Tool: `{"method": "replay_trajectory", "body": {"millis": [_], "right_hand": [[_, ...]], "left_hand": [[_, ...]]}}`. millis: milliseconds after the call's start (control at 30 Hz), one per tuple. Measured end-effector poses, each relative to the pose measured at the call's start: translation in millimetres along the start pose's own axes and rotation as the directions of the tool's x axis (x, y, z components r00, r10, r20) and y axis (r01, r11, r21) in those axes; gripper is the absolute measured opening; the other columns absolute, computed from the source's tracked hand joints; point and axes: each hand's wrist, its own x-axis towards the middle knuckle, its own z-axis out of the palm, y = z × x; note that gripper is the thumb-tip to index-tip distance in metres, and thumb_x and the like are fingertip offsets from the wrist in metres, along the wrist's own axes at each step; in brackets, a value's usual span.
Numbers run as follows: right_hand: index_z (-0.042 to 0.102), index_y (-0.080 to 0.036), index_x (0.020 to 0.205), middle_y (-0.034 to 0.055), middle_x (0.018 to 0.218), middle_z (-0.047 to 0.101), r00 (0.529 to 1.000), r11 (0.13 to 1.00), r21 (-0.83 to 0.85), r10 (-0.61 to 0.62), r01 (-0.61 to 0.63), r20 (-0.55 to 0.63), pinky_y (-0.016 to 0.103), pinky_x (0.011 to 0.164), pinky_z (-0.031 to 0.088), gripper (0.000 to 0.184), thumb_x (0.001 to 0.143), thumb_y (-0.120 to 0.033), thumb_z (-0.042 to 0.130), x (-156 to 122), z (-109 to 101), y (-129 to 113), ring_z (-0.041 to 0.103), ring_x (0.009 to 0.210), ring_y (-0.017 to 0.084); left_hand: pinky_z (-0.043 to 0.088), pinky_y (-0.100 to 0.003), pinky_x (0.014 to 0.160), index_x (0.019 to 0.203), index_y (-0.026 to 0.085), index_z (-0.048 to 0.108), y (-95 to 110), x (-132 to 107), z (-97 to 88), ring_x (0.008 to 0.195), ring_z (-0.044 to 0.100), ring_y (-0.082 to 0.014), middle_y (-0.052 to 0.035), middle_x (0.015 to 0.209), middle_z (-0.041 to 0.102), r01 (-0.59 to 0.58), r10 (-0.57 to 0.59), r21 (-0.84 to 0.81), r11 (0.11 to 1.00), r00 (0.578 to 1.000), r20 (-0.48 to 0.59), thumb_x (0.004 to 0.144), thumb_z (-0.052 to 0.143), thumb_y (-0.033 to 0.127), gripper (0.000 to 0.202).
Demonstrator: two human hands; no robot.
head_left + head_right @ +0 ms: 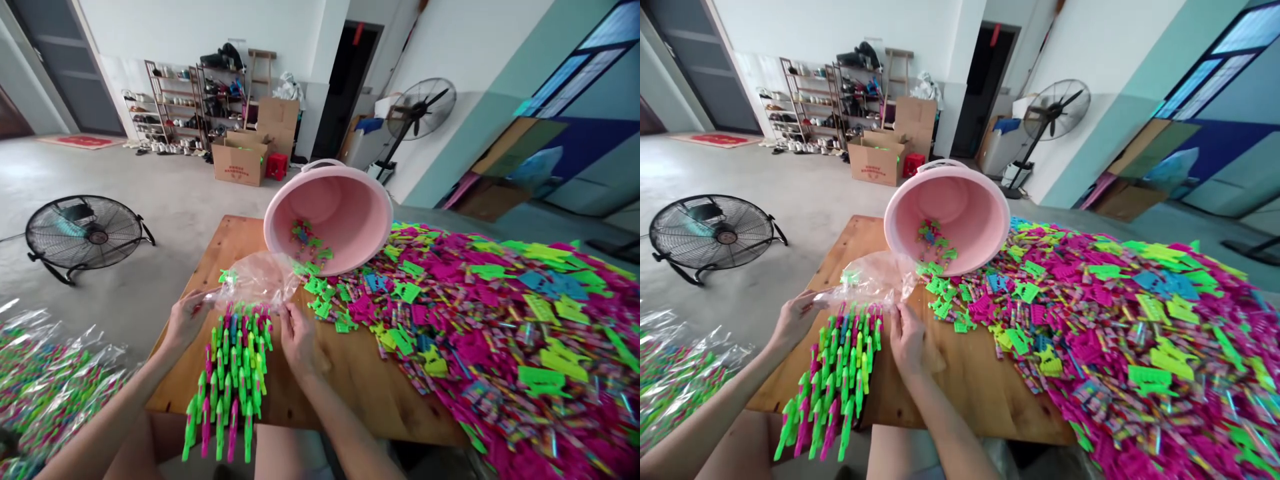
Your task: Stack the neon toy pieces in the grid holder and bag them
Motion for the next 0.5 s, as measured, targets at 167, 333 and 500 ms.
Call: {"method": "replay_trajectory", "body": {"millis": [167, 333, 500], "right_hand": [[0.065, -0.016, 0.109, 0.0082, 0.085, 0.070, 0.991, 0.988, -0.095, -0.121, 0.125, 0.048, 0.030, 0.073, 0.050, 0.026, 0.094, -0.024, 0.046, -27, 7, 9, 0.065, 0.077, 0.019], [0.065, -0.019, 0.073, 0.0032, 0.066, 0.063, 0.968, 0.979, -0.051, 0.201, -0.195, 0.153, 0.028, 0.061, 0.047, 0.018, 0.081, -0.023, 0.049, -27, 29, 16, 0.056, 0.062, 0.018], [0.064, -0.022, 0.071, 0.0040, 0.073, 0.066, 0.916, 0.898, 0.196, 0.365, -0.394, 0.167, 0.032, 0.073, 0.050, 0.026, 0.082, -0.036, 0.046, -36, 38, 5, 0.060, 0.072, 0.021]], "left_hand": [[0.043, -0.023, 0.069, 0.118, 0.020, 0.068, -6, -39, 7.1, 0.069, 0.058, -0.0135, -0.0013, 0.081, 0.063, 0.025, -0.026, -0.015, 1.000, 0.998, -0.057, 0.088, 0.049, 0.038, 0.040], [0.043, -0.028, 0.066, 0.083, 0.019, 0.072, -5, -39, 37.2, 0.064, 0.056, -0.0171, -0.0005, 0.068, 0.059, 0.241, -0.235, -0.079, 0.967, 0.969, 0.077, 0.077, 0.049, 0.031, 0.026], [0.044, -0.026, 0.062, 0.073, 0.019, 0.069, 9, -53, 47.0, 0.070, 0.059, -0.0184, -0.0026, 0.075, 0.060, 0.308, -0.300, -0.123, 0.944, 0.951, 0.078, 0.077, 0.046, 0.031, 0.026]]}}
